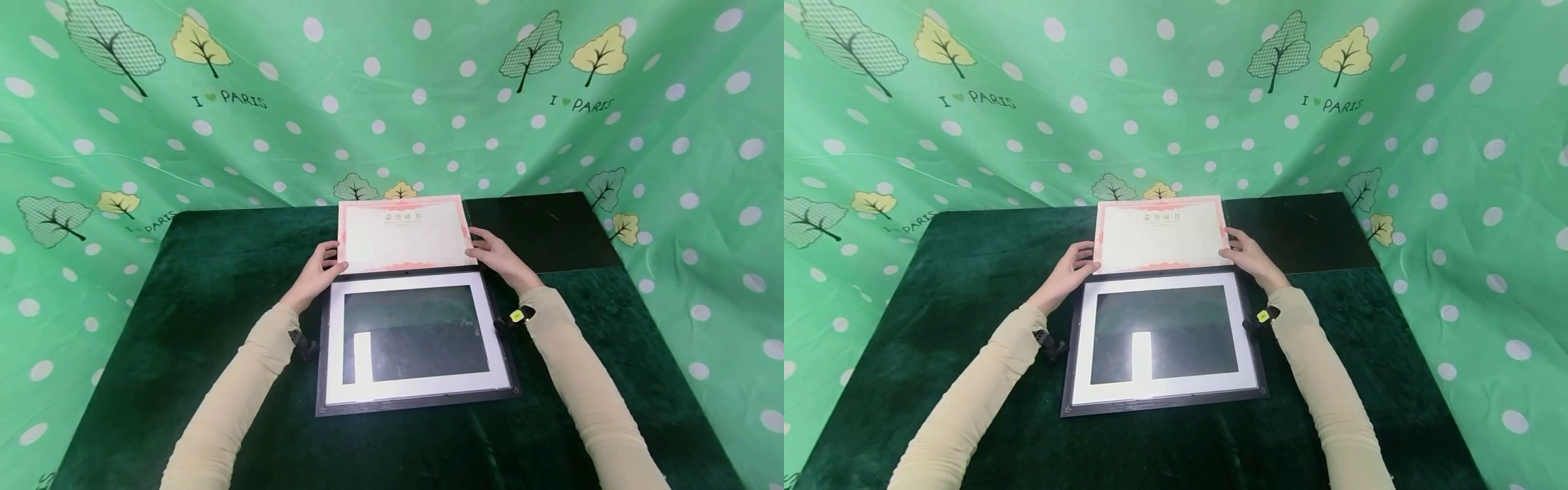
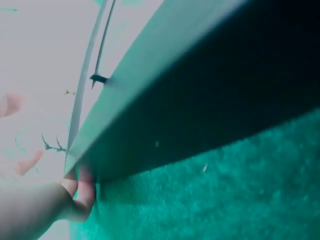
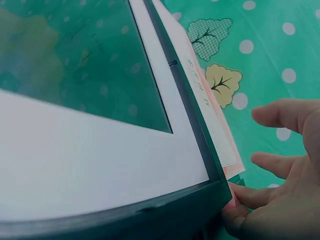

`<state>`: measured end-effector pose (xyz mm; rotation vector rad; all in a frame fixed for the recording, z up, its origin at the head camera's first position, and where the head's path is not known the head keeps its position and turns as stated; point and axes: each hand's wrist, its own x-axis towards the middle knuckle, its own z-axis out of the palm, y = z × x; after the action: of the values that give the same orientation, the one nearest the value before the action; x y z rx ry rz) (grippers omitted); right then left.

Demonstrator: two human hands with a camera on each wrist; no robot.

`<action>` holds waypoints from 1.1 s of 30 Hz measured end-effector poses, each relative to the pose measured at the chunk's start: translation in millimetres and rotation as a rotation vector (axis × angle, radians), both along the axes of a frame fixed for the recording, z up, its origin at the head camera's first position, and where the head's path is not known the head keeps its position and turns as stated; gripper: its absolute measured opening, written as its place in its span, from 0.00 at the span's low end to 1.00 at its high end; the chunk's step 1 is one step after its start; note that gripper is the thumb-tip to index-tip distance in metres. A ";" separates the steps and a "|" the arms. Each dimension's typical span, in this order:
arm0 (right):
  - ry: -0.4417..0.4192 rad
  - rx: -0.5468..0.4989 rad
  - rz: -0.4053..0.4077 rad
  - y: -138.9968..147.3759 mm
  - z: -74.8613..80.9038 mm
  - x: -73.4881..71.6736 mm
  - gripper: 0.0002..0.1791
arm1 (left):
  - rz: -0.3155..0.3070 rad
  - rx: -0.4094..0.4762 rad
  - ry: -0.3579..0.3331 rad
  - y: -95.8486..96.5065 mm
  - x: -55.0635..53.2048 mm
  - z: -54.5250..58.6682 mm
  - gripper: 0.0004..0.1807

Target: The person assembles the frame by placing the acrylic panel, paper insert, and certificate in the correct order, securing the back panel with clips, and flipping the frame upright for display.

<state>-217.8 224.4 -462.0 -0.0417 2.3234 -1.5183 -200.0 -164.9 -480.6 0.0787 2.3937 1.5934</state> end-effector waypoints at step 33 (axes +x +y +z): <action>0.386 -0.090 -0.123 -5.9 3.8 2.5 0.32 | 0.043 0.230 0.177 4.0 0.1 16.4 0.27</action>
<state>-215.3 218.4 -458.2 -0.2393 2.5890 -1.8099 -199.9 -160.9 -464.2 0.2220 2.3407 1.9511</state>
